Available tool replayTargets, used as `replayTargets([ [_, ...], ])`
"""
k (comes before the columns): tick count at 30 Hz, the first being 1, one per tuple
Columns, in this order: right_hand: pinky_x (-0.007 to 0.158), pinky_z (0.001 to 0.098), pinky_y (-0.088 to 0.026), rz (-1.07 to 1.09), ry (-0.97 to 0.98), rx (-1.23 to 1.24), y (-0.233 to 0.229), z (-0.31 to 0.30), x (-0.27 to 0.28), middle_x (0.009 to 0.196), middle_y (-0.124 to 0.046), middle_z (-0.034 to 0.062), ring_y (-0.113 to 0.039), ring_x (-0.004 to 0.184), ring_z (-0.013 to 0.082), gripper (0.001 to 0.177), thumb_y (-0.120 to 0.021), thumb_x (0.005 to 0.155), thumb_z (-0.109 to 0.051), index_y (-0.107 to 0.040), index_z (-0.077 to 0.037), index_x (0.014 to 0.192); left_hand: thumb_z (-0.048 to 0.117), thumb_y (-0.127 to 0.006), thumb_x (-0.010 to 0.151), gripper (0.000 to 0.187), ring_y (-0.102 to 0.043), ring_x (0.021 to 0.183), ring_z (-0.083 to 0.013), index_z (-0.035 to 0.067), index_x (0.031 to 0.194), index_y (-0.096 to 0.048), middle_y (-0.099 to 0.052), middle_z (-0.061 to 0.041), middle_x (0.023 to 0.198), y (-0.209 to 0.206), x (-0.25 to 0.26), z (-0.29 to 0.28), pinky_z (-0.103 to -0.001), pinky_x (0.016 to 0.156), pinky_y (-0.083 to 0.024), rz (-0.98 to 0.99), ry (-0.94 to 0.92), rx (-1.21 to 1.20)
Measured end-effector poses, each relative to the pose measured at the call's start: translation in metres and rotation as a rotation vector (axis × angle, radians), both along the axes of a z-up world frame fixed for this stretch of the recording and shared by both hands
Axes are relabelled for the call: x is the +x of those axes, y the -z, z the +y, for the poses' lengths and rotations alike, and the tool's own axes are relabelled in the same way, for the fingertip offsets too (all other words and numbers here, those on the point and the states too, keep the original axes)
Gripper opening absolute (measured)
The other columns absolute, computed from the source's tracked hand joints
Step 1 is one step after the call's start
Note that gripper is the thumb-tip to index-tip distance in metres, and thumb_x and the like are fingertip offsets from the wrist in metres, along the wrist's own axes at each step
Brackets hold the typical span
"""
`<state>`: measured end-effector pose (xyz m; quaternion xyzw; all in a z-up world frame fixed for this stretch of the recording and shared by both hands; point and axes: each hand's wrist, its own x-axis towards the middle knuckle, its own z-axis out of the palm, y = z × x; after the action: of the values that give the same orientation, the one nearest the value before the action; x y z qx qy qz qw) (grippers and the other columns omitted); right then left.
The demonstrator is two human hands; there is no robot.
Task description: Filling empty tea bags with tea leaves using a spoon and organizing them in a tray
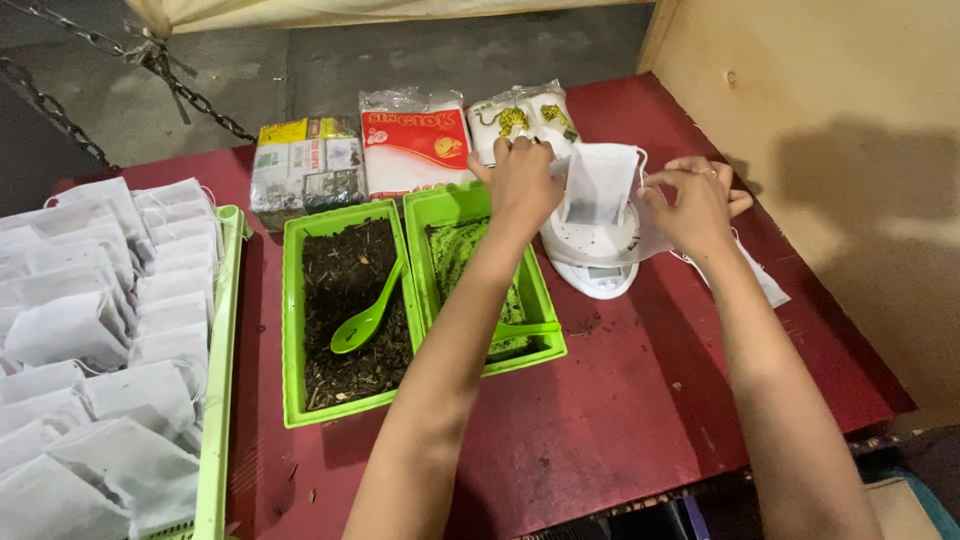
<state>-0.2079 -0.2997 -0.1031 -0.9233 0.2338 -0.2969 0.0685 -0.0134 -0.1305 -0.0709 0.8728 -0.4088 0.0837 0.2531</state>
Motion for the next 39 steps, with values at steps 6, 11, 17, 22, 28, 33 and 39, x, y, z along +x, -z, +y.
replayTargets([
  [6, 0.107, 0.0596, -0.03, 0.01, 0.074, 0.087, -0.02, 0.014, -0.023, 0.126, -0.062, 0.0133, -0.043, 0.129, 0.042, 0.02, -0.074, 0.093, -0.03, -0.078, -0.026, 0.113, 0.025, -0.074, 0.083, 0.027, -0.053, 0.117, -0.0307, 0.016, 0.108, -0.076, -0.069, -0.009, 0.111, -0.015, 0.001, 0.021, -0.072, 0.097, -0.024, 0.052, -0.024, -0.023],
  [11, 0.11, 0.0534, -0.033, 0.001, 0.048, 0.036, -0.028, 0.011, -0.039, 0.122, -0.063, 0.0153, -0.047, 0.126, 0.0425, 0.017, -0.075, 0.095, -0.028, -0.079, -0.025, 0.111, 0.029, -0.074, 0.084, 0.029, -0.052, 0.117, -0.0292, 0.018, 0.11, -0.072, -0.067, -0.008, 0.112, -0.015, -0.001, 0.025, -0.07, 0.096, -0.028, 0.064, -0.048, -0.003],
  [17, 0.108, 0.0553, -0.032, 0.007, 0.07, 0.064, -0.037, 0.022, -0.039, 0.125, -0.061, 0.0134, -0.044, 0.126, 0.0423, 0.016, -0.074, 0.095, -0.028, -0.079, -0.025, 0.11, 0.028, -0.074, 0.084, 0.029, -0.049, 0.12, -0.0291, 0.017, 0.111, -0.072, -0.066, -0.008, 0.112, -0.011, -0.004, 0.02, -0.071, 0.101, -0.023, 0.024, -0.031, -0.025],
  [22, 0.105, 0.0612, -0.028, 0.031, 0.066, 0.082, -0.029, 0.018, -0.032, 0.127, -0.06, 0.0146, -0.041, 0.129, 0.0426, 0.016, -0.074, 0.095, -0.027, -0.078, -0.023, 0.11, 0.028, -0.074, 0.084, 0.031, -0.043, 0.127, -0.0319, 0.015, 0.112, -0.071, -0.064, -0.012, 0.116, 0.001, -0.006, 0.005, -0.072, 0.103, -0.02, 0.002, -0.029, 0.007],
  [28, 0.096, 0.073, -0.029, 0.124, 0.117, 0.08, -0.004, 0.009, -0.012, 0.135, -0.054, 0.0138, -0.033, 0.129, 0.0464, 0.017, -0.071, 0.095, -0.031, -0.078, -0.027, 0.11, 0.03, -0.075, 0.08, 0.032, -0.033, 0.136, -0.0368, 0.009, 0.104, -0.076, -0.059, -0.018, 0.125, 0.001, -0.021, 0.001, -0.07, 0.105, -0.018, 0.027, -0.013, 0.061],
  [33, 0.094, 0.0773, -0.031, 0.157, 0.166, 0.136, 0.022, -0.004, 0.017, 0.141, -0.047, 0.006, -0.027, 0.131, 0.0441, 0.019, -0.07, 0.092, -0.035, -0.077, -0.036, 0.109, 0.027, -0.076, 0.081, 0.035, -0.024, 0.141, -0.0395, 0.01, 0.112, -0.077, -0.053, -0.019, 0.136, -0.009, -0.03, -0.001, -0.069, 0.108, -0.014, 0.12, 0.006, 0.131],
  [39, 0.096, 0.0755, -0.027, 0.196, 0.18, 0.162, 0.013, 0.006, 0.033, 0.142, -0.046, 0.0076, -0.023, 0.133, 0.0427, 0.021, -0.07, 0.091, -0.03, -0.078, -0.031, 0.11, 0.032, -0.072, 0.086, 0.038, -0.016, 0.145, -0.0383, 0.012, 0.118, -0.073, -0.045, -0.016, 0.143, 0.004, -0.022, -0.022, -0.068, 0.11, -0.012, 0.063, -0.04, 0.273],
])
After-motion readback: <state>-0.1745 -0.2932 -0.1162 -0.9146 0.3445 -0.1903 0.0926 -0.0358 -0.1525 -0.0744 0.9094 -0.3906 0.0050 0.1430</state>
